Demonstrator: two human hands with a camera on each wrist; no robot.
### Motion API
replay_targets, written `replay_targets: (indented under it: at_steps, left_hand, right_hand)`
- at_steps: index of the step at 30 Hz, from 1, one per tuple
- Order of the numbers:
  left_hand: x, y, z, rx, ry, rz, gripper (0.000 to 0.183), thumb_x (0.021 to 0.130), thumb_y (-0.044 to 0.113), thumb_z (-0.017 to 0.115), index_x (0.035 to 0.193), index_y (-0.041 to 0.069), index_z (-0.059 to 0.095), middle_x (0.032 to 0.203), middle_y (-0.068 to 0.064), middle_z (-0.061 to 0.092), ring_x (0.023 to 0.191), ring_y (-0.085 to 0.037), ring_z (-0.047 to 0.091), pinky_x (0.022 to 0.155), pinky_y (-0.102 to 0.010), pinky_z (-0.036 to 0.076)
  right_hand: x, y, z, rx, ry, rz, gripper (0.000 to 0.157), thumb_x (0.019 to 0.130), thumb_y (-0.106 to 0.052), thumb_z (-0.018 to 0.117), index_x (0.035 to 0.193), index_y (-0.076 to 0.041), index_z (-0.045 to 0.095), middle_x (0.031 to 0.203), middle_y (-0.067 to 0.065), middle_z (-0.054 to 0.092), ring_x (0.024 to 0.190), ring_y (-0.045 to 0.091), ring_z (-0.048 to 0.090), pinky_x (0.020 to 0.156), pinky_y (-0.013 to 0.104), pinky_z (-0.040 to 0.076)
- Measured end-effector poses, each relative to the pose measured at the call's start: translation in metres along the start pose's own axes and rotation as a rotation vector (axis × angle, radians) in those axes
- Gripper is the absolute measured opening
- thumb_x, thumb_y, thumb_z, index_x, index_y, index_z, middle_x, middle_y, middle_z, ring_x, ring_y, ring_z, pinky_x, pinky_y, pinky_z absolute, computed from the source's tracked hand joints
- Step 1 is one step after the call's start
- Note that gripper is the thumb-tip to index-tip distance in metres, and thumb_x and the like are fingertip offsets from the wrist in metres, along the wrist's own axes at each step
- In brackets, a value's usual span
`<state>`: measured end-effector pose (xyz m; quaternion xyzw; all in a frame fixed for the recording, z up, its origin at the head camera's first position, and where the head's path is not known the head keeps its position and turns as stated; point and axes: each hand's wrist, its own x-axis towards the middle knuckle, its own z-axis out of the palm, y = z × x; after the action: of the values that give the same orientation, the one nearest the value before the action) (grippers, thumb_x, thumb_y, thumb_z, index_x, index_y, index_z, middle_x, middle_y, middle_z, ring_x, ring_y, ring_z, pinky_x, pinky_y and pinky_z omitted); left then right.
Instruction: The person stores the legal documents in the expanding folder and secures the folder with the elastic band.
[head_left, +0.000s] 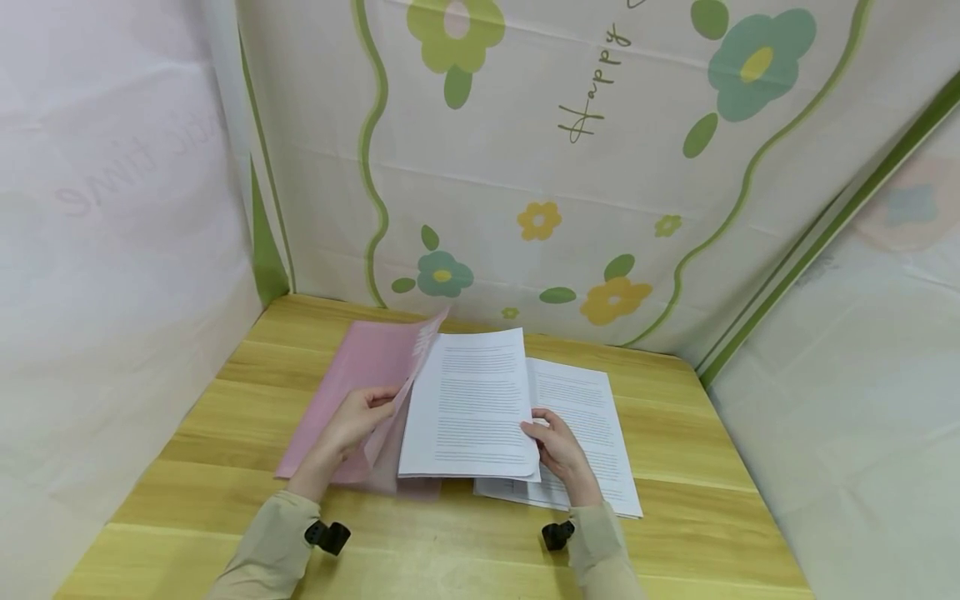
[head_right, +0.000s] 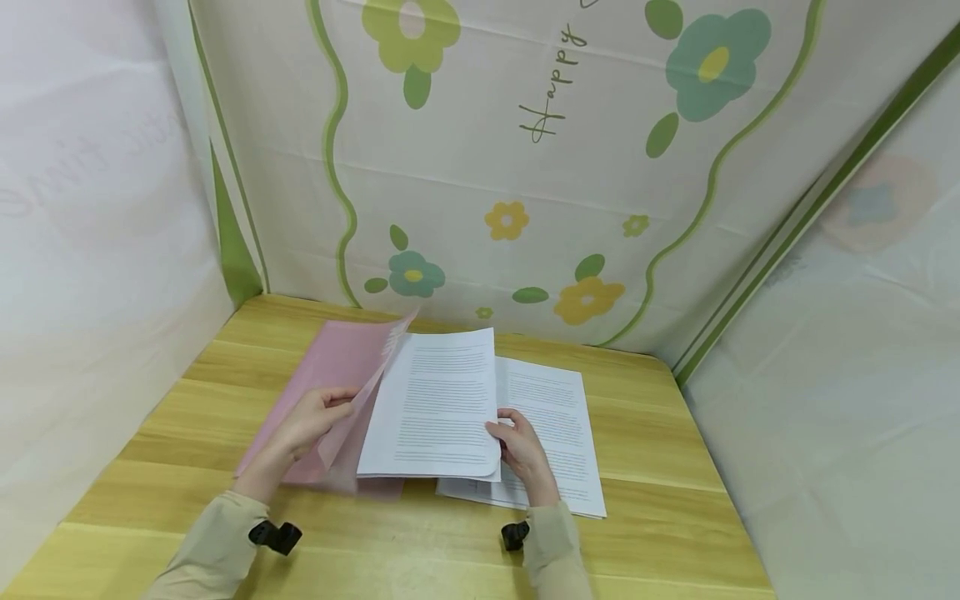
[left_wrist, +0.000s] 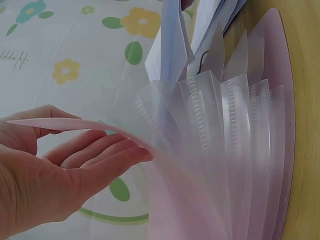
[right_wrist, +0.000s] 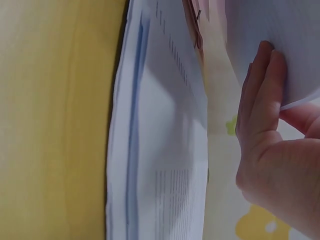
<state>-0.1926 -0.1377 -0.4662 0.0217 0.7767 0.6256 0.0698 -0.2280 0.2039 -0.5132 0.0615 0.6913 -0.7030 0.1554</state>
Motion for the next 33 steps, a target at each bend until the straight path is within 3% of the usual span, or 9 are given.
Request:
replay_targets:
  at_steps: [6,16,20,27,33]
  left_hand:
    - [0.000,0.000,0.001,0.001,-0.001,0.014,0.042,0.097,0.004,0.053,0.133,-0.018,0.051,0.130,-0.036,0.059,0.121,-0.037,0.059,0.092,-0.025,0.051]
    - [-0.001,0.000,0.000,0.001,-0.015,-0.003,0.044,0.099,0.006,0.051,0.137,-0.015,0.048,0.134,-0.033,0.057,0.129,-0.042,0.054,0.108,-0.050,0.045]
    - [0.000,0.000,0.000,-0.007,-0.010,0.000,0.043,0.099,0.007,0.053,0.136,-0.015,0.050,0.133,-0.032,0.059,0.128,-0.040,0.055,0.106,-0.045,0.046]
    - [0.001,-0.001,0.001,-0.021,-0.001,-0.007,0.043,0.098,0.005,0.053,0.136,-0.015,0.049,0.133,-0.034,0.057,0.124,-0.039,0.058,0.092,-0.024,0.050]
    - [0.000,0.000,0.001,0.009,0.003,-0.007,0.043,0.098,0.006,0.053,0.137,-0.013,0.050,0.134,-0.033,0.057,0.126,-0.039,0.057,0.098,-0.033,0.051]
  right_hand:
    - [0.002,0.001,0.008,0.012,0.004,0.023,0.035,0.097,-0.003,0.056,0.129,0.004,0.041,0.088,-0.002,0.068,0.073,0.006,0.063,0.062,0.020,0.052]
    - [0.002,-0.002,0.012,0.033,0.017,0.023,0.036,0.096,-0.005,0.058,0.128,0.002,0.044,0.102,0.005,0.068,0.080,0.007,0.065,0.066,0.021,0.053]
    - [0.002,-0.002,0.013,0.045,0.013,0.011,0.037,0.097,-0.005,0.058,0.130,0.003,0.041,0.101,0.004,0.067,0.079,0.006,0.064,0.065,0.020,0.052]
    - [0.005,0.000,0.018,0.052,0.021,0.017,0.038,0.096,-0.003,0.058,0.129,0.002,0.040,0.091,0.000,0.067,0.074,0.006,0.062,0.062,0.020,0.051]
    - [0.005,-0.001,0.023,0.035,-0.014,0.023,0.034,0.096,-0.003,0.057,0.126,0.000,0.041,0.089,-0.001,0.069,0.073,0.007,0.062,0.062,0.021,0.051]
